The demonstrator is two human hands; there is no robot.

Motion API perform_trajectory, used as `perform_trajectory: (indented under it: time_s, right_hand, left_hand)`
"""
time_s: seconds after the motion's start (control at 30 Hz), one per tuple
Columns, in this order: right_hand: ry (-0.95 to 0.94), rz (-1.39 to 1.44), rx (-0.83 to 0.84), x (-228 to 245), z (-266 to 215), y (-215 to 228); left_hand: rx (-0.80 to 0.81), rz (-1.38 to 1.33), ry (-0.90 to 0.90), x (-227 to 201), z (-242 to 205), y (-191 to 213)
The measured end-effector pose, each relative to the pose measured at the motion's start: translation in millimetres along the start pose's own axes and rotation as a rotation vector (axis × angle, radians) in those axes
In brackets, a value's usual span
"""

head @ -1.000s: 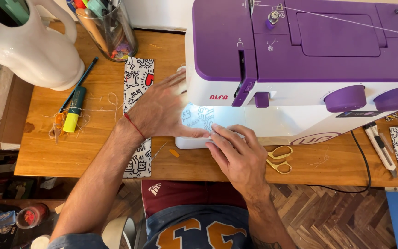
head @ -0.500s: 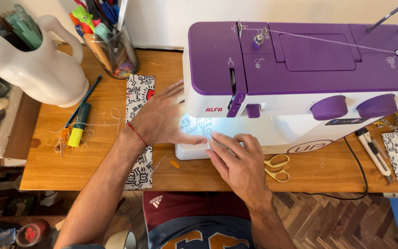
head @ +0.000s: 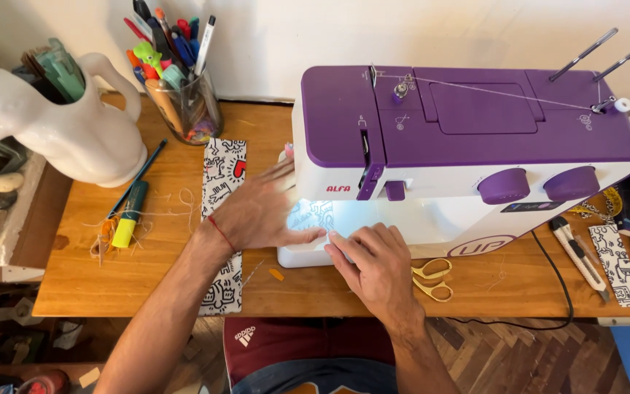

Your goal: Sewing a piece of patterned fabric using a sewing machine and trimming with scissors

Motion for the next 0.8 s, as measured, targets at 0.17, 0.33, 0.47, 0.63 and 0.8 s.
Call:
perform_trajectory:
  time_s: [0.17,0.33,0.47,0.63,0.8]
  right_hand:
    - [-0.007,0.038,0.014,0,6,0]
    - [-0.025,0.08,0.016,0,6,0]
    - [-0.043,0.102,0.035,-4,4,-3]
    - [-0.039,0.111,0.041,-3,6,-2]
    - [-0.051,0.105,0.044,-5,2,-6]
  left_hand:
    - [-0.032,0.022,0.004,14,-6,-7]
    - [-0.017,-0.052,0.025,6,0,2]
    - [-0.009,-0.066,0.033,5,-2,1]
    - [-0.006,-0.082,0.037,5,-1,1]
    - [-0.033,-0.076,0.015,11,-3,-5]
Point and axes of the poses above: each hand's wrist, its own z-axis towards the middle knuckle, its own y-axis out of the back of the hand, x = y × z, the point moved 9 cm from there along z, towards the middle knuckle, and after that the axes turned 10 degrees about -z, right-handed, at the moved point
